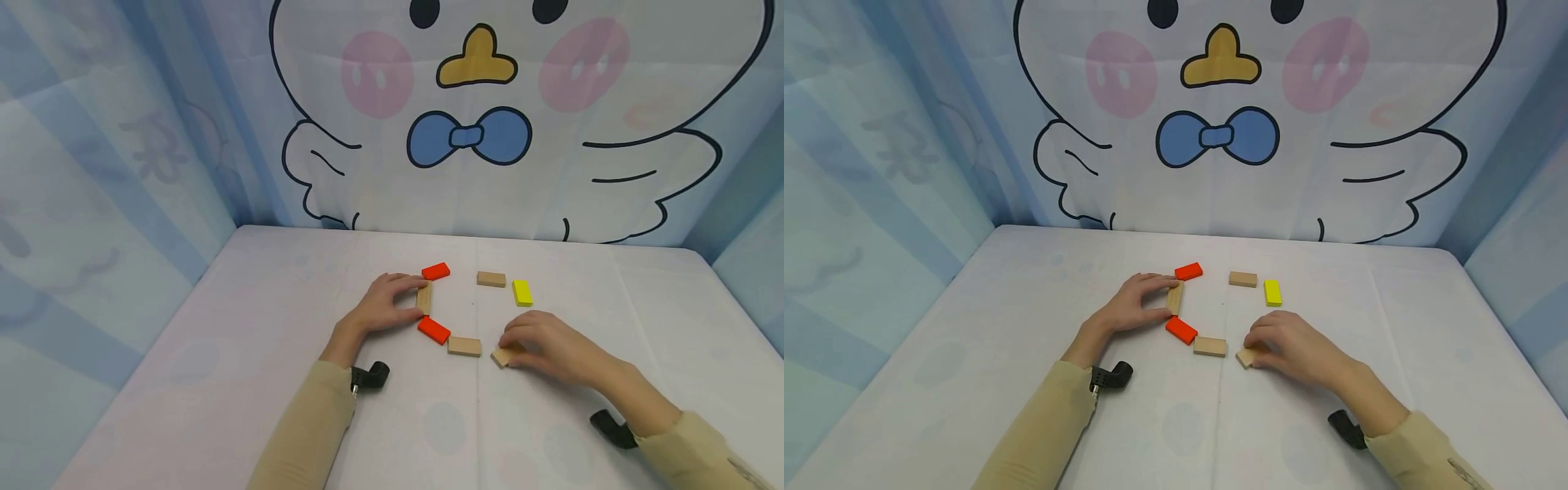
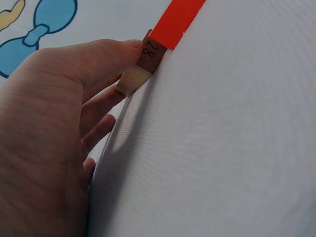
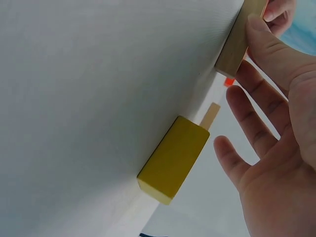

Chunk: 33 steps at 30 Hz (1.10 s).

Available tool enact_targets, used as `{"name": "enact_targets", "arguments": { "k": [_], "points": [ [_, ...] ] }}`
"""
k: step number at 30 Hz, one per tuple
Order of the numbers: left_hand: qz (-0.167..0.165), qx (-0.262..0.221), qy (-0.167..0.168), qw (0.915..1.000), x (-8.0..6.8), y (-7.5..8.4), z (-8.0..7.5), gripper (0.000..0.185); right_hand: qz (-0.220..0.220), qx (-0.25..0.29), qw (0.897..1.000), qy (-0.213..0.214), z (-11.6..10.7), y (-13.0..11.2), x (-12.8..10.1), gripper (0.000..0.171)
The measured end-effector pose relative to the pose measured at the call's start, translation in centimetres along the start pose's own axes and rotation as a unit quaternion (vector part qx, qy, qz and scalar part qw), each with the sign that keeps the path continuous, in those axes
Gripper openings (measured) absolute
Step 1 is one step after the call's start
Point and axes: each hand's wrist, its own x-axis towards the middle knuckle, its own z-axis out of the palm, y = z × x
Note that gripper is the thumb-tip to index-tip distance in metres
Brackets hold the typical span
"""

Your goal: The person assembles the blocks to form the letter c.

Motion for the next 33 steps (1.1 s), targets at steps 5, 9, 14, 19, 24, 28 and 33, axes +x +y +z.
{"name": "enact_targets", "arguments": {
  "k": [5,9,14,19,24,28,33],
  "points": [
    [-0.006,0.000,-0.002,1.0000,-0.1,0.2,-0.1,0.056,0.011,0.001,1.000,-0.010,0.0,-0.1,0.6,0.023],
    [-0.007,0.001,-0.002,1.0000,-0.2,0.2,-0.1,0.056,0.010,0.000,1.000,-0.011,0.1,-0.1,0.9,0.024],
    [-0.004,0.002,-0.002,1.0000,-0.2,0.2,0.0,0.056,0.011,-0.001,1.000,-0.012,0.3,0.0,1.2,0.024],
    [-0.002,0.001,-0.002,1.0000,-0.1,0.2,0.0,0.056,0.009,0.001,1.000,-0.006,0.4,-0.1,1.4,0.025],
    [-0.004,0.003,-0.004,1.0000,-0.1,0.2,0.0,0.056,0.003,0.000,1.000,0.000,0.5,-0.2,1.5,0.024],
    [-0.006,0.004,-0.005,1.0000,-0.1,0.2,0.1,0.056,0.003,-0.003,1.000,0.004,0.6,-0.2,1.5,0.024],
    [-0.009,0.004,-0.005,0.9999,-0.1,0.1,0.1,0.056,0.013,-0.008,1.000,0.001,0.6,-0.3,1.6,0.023]
  ]
}}
